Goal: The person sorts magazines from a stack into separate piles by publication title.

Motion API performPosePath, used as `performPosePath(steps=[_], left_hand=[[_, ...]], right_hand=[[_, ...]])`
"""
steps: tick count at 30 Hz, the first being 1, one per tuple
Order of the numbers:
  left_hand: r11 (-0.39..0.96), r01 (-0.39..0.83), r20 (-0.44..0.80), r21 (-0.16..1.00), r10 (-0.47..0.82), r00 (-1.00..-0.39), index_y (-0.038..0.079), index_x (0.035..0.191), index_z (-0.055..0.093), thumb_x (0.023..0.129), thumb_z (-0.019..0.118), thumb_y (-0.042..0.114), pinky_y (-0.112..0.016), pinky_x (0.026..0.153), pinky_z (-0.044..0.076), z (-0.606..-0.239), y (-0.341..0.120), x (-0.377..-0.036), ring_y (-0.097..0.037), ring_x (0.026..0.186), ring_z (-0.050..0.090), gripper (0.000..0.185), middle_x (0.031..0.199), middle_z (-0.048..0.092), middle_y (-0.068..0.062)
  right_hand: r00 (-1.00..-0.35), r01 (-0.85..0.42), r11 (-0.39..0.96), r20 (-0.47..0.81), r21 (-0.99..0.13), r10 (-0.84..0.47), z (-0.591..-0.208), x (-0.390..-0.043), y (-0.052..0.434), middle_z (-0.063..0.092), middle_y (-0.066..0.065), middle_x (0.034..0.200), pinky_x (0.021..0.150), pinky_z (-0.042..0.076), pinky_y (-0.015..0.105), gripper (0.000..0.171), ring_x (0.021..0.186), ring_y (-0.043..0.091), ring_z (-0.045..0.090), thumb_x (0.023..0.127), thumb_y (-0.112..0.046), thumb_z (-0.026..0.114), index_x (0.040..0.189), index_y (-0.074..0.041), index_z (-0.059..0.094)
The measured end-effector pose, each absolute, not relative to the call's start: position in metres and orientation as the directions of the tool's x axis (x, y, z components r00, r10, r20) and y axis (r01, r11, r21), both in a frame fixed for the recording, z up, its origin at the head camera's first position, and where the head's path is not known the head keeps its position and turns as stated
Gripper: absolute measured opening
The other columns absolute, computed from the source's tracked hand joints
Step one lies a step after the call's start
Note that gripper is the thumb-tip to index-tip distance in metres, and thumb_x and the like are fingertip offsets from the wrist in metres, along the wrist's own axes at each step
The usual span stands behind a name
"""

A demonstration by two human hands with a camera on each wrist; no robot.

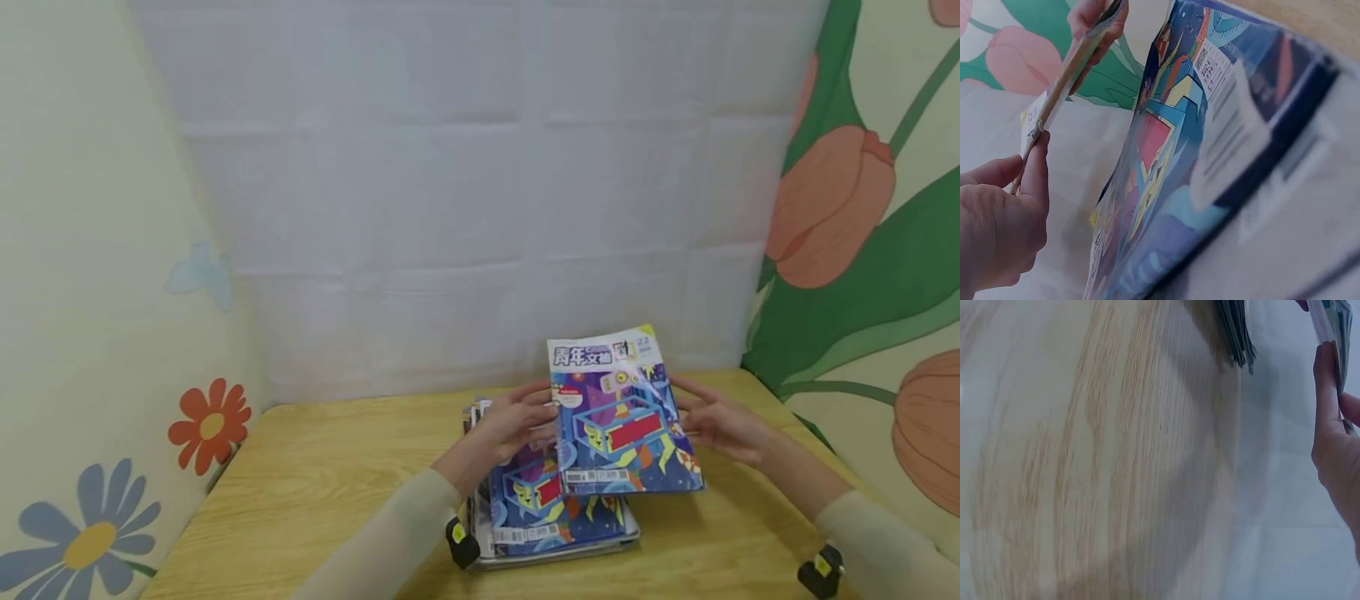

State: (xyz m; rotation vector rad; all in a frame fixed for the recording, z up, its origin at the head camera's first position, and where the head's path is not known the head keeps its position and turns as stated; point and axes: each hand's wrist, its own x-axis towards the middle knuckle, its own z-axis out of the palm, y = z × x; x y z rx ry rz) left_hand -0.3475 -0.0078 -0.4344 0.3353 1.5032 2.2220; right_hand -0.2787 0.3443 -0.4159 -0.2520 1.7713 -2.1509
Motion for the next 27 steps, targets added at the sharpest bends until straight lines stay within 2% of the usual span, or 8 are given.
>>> performPosePath(steps=[3, 6, 14, 20, 25, 27], left_hand=[[-0.322, -0.24, -0.058, 0.916, 0.485, -0.872, -0.002, 0.148, 0.044, 0.093, 0.064, -0.012, -0.044, 0.088, 0.058, -0.437, 0.001, -0.349, -0.033, 0.11, 0.066, 0.059, 0.138, 0.058, -0.022], [-0.336, -0.276, -0.081, 0.9, 0.496, -0.865, 0.0, 0.147, 0.047, 0.092, 0.064, -0.014, -0.046, 0.089, 0.057, -0.439, 0.011, -0.35, -0.036, 0.11, 0.066, 0.059, 0.135, 0.06, -0.022], [-0.314, -0.284, -0.094, 0.906, 0.505, -0.858, 0.001, 0.146, 0.05, 0.091, 0.064, -0.016, -0.045, 0.087, 0.058, -0.439, 0.035, -0.351, -0.037, 0.107, 0.067, 0.059, 0.134, 0.058, -0.023], [-0.286, -0.291, -0.111, 0.913, 0.512, -0.852, 0.001, 0.147, 0.047, 0.091, 0.063, -0.017, -0.043, 0.086, 0.058, -0.442, 0.047, -0.351, -0.034, 0.104, 0.068, 0.061, 0.129, 0.061, -0.02], [-0.311, -0.28, -0.094, 0.908, 0.5, -0.861, -0.001, 0.145, 0.05, 0.09, 0.063, -0.018, -0.044, 0.085, 0.059, -0.446, 0.06, -0.352, -0.032, 0.097, 0.071, 0.059, 0.12, 0.067, -0.02], [-0.325, -0.27, -0.081, 0.906, 0.494, -0.866, -0.002, 0.143, 0.052, 0.089, 0.063, -0.019, -0.045, 0.085, 0.059, -0.446, 0.066, -0.352, -0.031, 0.094, 0.071, 0.058, 0.118, 0.068, -0.021]], right_hand=[[-0.928, 0.129, -0.132, -0.073, -0.983, -0.366, -0.419, -0.282, 0.354, 0.044, 0.008, 0.145, 0.094, 0.054, 0.042, 0.082, 0.115, 0.029, 0.061, 0.1, 0.007, 0.047, 0.163, -0.008, -0.004], [-0.929, 0.114, -0.104, -0.07, -0.988, -0.362, -0.421, -0.285, 0.365, 0.043, 0.008, 0.145, 0.091, 0.055, 0.04, 0.082, 0.112, 0.027, 0.062, 0.1, 0.006, 0.048, 0.162, -0.006, -0.003], [-0.92, 0.118, -0.084, -0.077, -0.989, -0.385, -0.425, -0.293, 0.389, 0.053, -0.003, 0.134, 0.09, 0.056, 0.042, 0.081, 0.113, 0.028, 0.062, 0.099, 0.009, 0.046, 0.163, -0.008, -0.002], [-0.906, 0.132, -0.105, -0.077, -0.986, -0.417, -0.429, -0.295, 0.402, 0.057, -0.007, 0.13, 0.091, 0.056, 0.044, 0.078, 0.114, 0.029, 0.063, 0.099, 0.011, 0.046, 0.165, -0.02, 0.019], [-0.897, 0.129, -0.105, -0.071, -0.986, -0.437, -0.433, -0.299, 0.411, 0.059, -0.008, 0.129, 0.091, 0.056, 0.044, 0.071, 0.113, 0.028, 0.063, 0.098, 0.012, 0.046, 0.155, -0.031, 0.043], [-0.899, 0.129, -0.091, -0.077, -0.987, -0.431, -0.434, -0.3, 0.415, 0.059, -0.009, 0.129, 0.091, 0.056, 0.043, 0.071, 0.114, 0.027, 0.063, 0.097, 0.012, 0.046, 0.152, -0.033, 0.046]])
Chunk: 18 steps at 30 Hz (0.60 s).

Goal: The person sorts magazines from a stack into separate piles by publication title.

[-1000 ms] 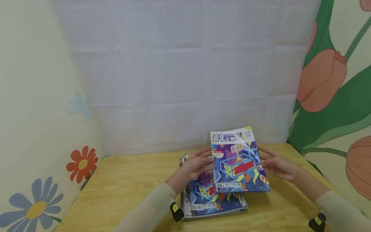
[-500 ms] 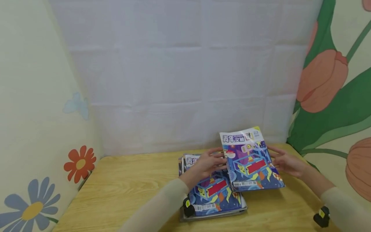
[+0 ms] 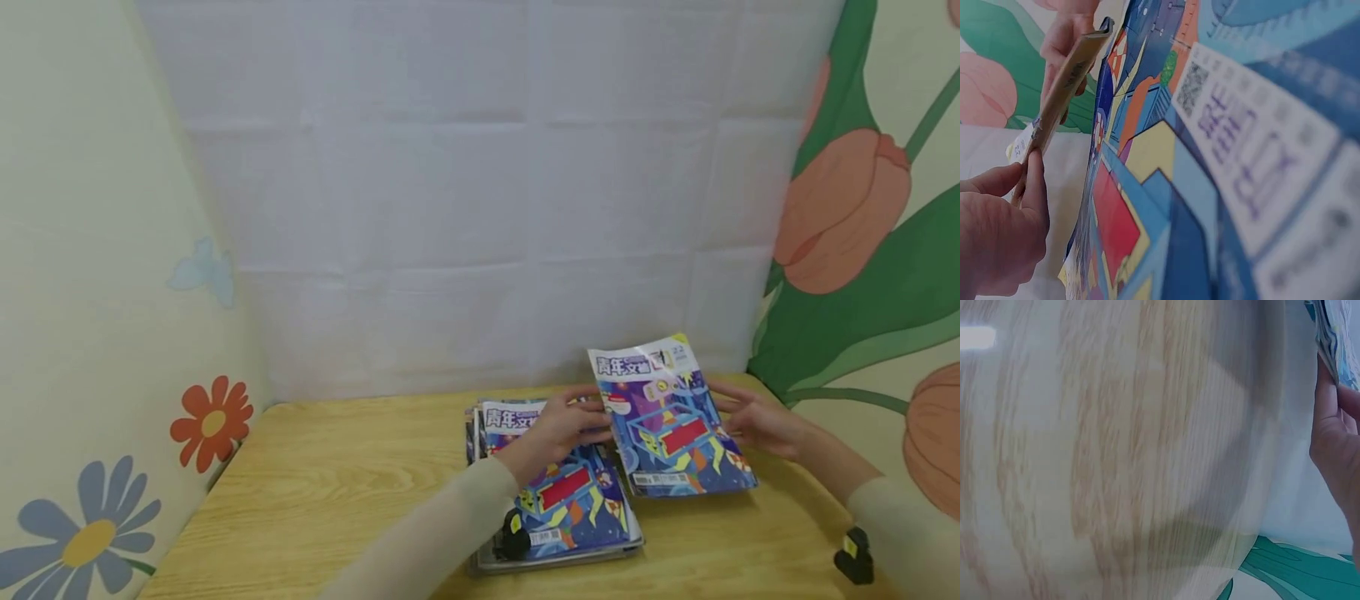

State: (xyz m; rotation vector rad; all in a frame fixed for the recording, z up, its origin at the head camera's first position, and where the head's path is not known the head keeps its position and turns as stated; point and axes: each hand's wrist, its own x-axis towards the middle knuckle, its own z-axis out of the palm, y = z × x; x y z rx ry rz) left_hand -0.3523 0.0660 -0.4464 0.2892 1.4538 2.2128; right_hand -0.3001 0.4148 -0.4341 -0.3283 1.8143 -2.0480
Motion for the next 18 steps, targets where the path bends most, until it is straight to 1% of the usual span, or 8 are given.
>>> performPosePath(steps=[2, 4, 6, 8, 11, 15, 18], left_hand=[[-0.327, -0.256, -0.071, 0.91, 0.486, -0.871, -0.003, 0.141, 0.053, 0.088, 0.063, -0.02, -0.046, 0.085, 0.058, -0.448, 0.071, -0.351, -0.03, 0.091, 0.072, 0.057, 0.117, 0.069, -0.023], [-0.32, -0.244, -0.075, 0.915, 0.461, -0.884, -0.003, 0.138, 0.055, 0.086, 0.064, -0.021, -0.046, 0.084, 0.059, -0.448, 0.076, -0.35, -0.029, 0.087, 0.073, 0.056, 0.114, 0.07, -0.023], [-0.292, -0.23, -0.089, 0.929, 0.427, -0.9, -0.002, 0.136, 0.058, 0.085, 0.066, -0.02, -0.046, 0.083, 0.059, -0.448, 0.08, -0.348, -0.029, 0.086, 0.073, 0.055, 0.112, 0.07, -0.021], [-0.268, -0.225, -0.107, 0.937, 0.391, -0.914, -0.002, 0.133, 0.059, 0.083, 0.067, -0.021, -0.045, 0.08, 0.06, -0.448, 0.085, -0.346, -0.029, 0.083, 0.073, 0.054, 0.108, 0.071, -0.02], [-0.229, -0.227, -0.138, 0.947, 0.348, -0.927, -0.002, 0.132, 0.059, 0.082, 0.068, -0.022, -0.043, 0.076, 0.061, -0.448, 0.093, -0.346, -0.029, 0.081, 0.073, 0.054, 0.102, 0.071, -0.018], [-0.191, -0.23, -0.164, 0.954, 0.308, -0.937, -0.003, 0.131, 0.06, 0.08, 0.069, -0.024, -0.039, 0.069, 0.062, -0.448, 0.105, -0.348, -0.03, 0.078, 0.073, 0.056, 0.094, 0.072, -0.016], [-0.176, -0.22, -0.159, 0.959, 0.306, -0.939, -0.005, 0.128, 0.06, 0.079, 0.069, -0.025, -0.038, 0.066, 0.062, -0.447, 0.11, -0.348, -0.033, 0.078, 0.074, 0.054, 0.092, 0.072, -0.017]], right_hand=[[-0.905, 0.132, -0.074, -0.09, -0.989, -0.416, -0.436, -0.3, 0.418, 0.059, -0.01, 0.128, 0.091, 0.056, 0.044, 0.071, 0.113, 0.026, 0.063, 0.097, 0.012, 0.047, 0.152, -0.033, 0.046], [-0.909, 0.127, -0.055, -0.094, -0.99, -0.406, -0.438, -0.3, 0.42, 0.059, -0.01, 0.128, 0.09, 0.056, 0.044, 0.074, 0.113, 0.026, 0.064, 0.096, 0.012, 0.047, 0.155, -0.032, 0.042], [-0.91, 0.121, -0.042, -0.094, -0.992, -0.403, -0.44, -0.3, 0.422, 0.058, -0.009, 0.129, 0.09, 0.056, 0.043, 0.078, 0.113, 0.026, 0.064, 0.096, 0.012, 0.046, 0.16, -0.03, 0.034], [-0.919, 0.112, -0.02, -0.096, -0.994, -0.382, -0.441, -0.3, 0.422, 0.057, -0.008, 0.129, 0.088, 0.056, 0.042, 0.081, 0.112, 0.025, 0.064, 0.095, 0.013, 0.046, 0.163, -0.026, 0.026], [-0.929, 0.094, 0.024, -0.097, -0.995, -0.356, -0.443, -0.3, 0.424, 0.055, -0.005, 0.133, 0.086, 0.057, 0.04, 0.082, 0.111, 0.024, 0.064, 0.094, 0.012, 0.047, 0.165, -0.021, 0.02], [-0.937, 0.078, 0.073, -0.098, -0.994, -0.335, -0.444, -0.302, 0.428, 0.052, 0.001, 0.138, 0.085, 0.057, 0.04, 0.082, 0.112, 0.022, 0.063, 0.092, 0.012, 0.048, 0.164, -0.02, 0.023], [-0.939, 0.078, 0.09, -0.104, -0.993, -0.328, -0.444, -0.304, 0.431, 0.052, 0.004, 0.138, 0.087, 0.057, 0.042, 0.082, 0.113, 0.021, 0.063, 0.091, 0.014, 0.048, 0.164, -0.018, 0.024]])
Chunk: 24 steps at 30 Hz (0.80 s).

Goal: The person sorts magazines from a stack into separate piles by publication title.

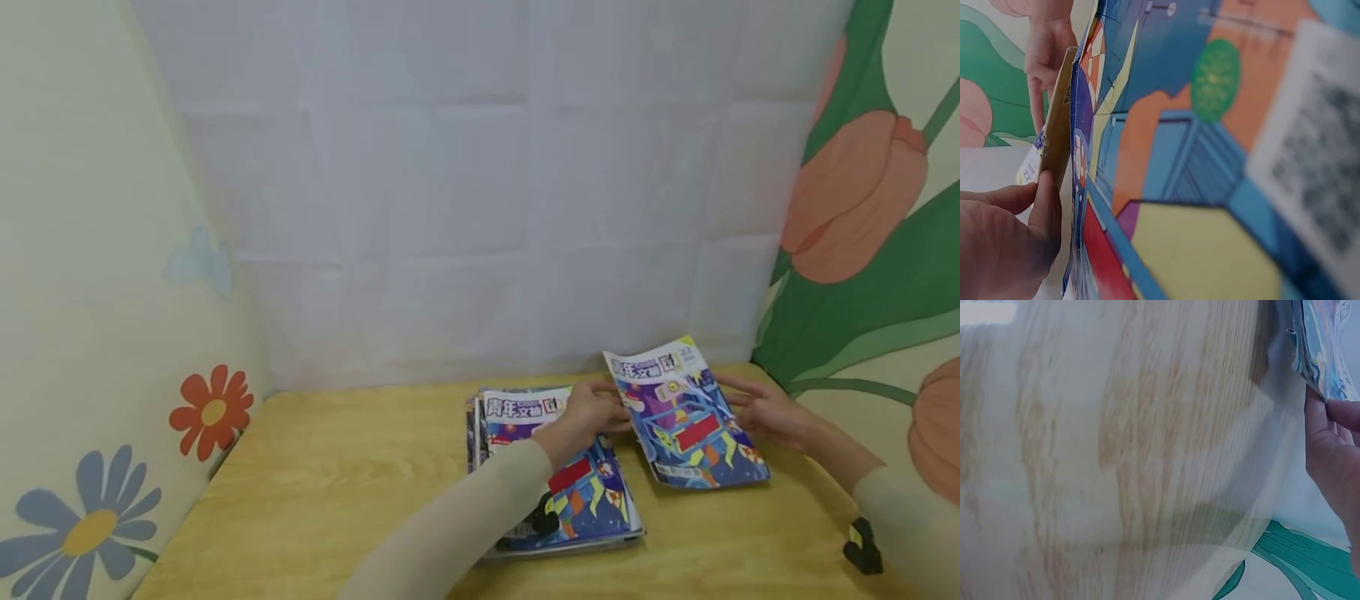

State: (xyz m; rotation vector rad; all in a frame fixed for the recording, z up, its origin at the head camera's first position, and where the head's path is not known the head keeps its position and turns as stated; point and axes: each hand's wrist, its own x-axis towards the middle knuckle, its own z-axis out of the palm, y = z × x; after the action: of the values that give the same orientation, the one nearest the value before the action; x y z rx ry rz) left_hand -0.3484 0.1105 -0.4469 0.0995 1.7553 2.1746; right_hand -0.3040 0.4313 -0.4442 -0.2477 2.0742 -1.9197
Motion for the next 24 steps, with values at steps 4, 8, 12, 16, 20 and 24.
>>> performPosePath(steps=[4, 8, 12, 16, 20, 24], left_hand=[[-0.172, -0.232, -0.169, 0.957, 0.318, -0.933, -0.006, 0.125, 0.06, 0.078, 0.069, -0.026, -0.04, 0.068, 0.062, -0.451, 0.113, -0.347, -0.036, 0.078, 0.074, 0.052, 0.09, 0.072, -0.019], [-0.157, -0.247, -0.183, 0.956, 0.338, -0.923, -0.009, 0.127, 0.059, 0.081, 0.069, -0.022, -0.042, 0.073, 0.061, -0.451, 0.115, -0.346, -0.038, 0.08, 0.073, 0.049, 0.087, 0.071, -0.022], [-0.148, -0.261, -0.196, 0.954, 0.35, -0.916, -0.012, 0.128, 0.057, 0.085, 0.068, -0.019, -0.042, 0.075, 0.061, -0.444, 0.117, -0.35, -0.039, 0.083, 0.073, 0.045, 0.086, 0.07, -0.024], [-0.125, -0.273, -0.224, 0.954, 0.311, -0.924, -0.011, 0.125, 0.06, 0.087, 0.067, -0.017, -0.043, 0.074, 0.061, -0.434, 0.12, -0.353, -0.039, 0.081, 0.073, 0.039, 0.084, 0.07, -0.023], [-0.058, -0.285, -0.26, 0.957, 0.273, -0.926, -0.005, 0.119, 0.065, 0.089, 0.069, -0.01, -0.052, 0.08, 0.059, -0.428, 0.127, -0.351, -0.038, 0.078, 0.073, 0.032, 0.079, 0.071, -0.019], [0.013, -0.316, -0.309, 0.949, 0.245, -0.919, 0.0, 0.111, 0.068, 0.091, 0.068, -0.005, -0.057, 0.089, 0.054, -0.428, 0.131, -0.346, -0.038, 0.079, 0.074, 0.021, 0.076, 0.071, -0.017]], right_hand=[[-0.935, 0.106, 0.129, -0.142, -0.986, -0.326, -0.447, -0.303, 0.432, 0.05, 0.009, 0.141, 0.088, 0.056, 0.044, 0.084, 0.113, 0.021, 0.062, 0.09, 0.014, 0.049, 0.164, -0.014, 0.02], [-0.933, 0.118, 0.207, -0.18, -0.971, -0.313, -0.444, -0.303, 0.429, 0.041, 0.027, 0.15, 0.088, 0.056, 0.045, 0.084, 0.112, 0.022, 0.062, 0.089, 0.013, 0.05, 0.163, -0.004, 0.012], [-0.937, 0.128, 0.269, -0.205, -0.955, -0.283, -0.434, -0.306, 0.427, 0.025, 0.039, 0.154, 0.087, 0.057, 0.045, 0.083, 0.11, 0.022, 0.063, 0.09, 0.011, 0.05, 0.161, 0.001, 0.008], [-0.938, 0.131, 0.291, -0.214, -0.948, -0.274, -0.425, -0.31, 0.427, 0.019, 0.042, 0.155, 0.088, 0.056, 0.044, 0.082, 0.11, 0.019, 0.063, 0.091, 0.011, 0.05, 0.16, 0.004, 0.006], [-0.935, 0.128, 0.322, -0.223, -0.938, -0.276, -0.419, -0.309, 0.431, 0.017, 0.043, 0.155, 0.088, 0.057, 0.043, 0.081, 0.108, 0.016, 0.064, 0.093, 0.01, 0.051, 0.159, 0.006, 0.004], [-0.925, 0.141, 0.368, -0.255, -0.919, -0.281, -0.418, -0.306, 0.43, 0.019, 0.044, 0.153, 0.087, 0.057, 0.042, 0.08, 0.107, 0.015, 0.064, 0.093, 0.01, 0.048, 0.159, 0.007, 0.003]])
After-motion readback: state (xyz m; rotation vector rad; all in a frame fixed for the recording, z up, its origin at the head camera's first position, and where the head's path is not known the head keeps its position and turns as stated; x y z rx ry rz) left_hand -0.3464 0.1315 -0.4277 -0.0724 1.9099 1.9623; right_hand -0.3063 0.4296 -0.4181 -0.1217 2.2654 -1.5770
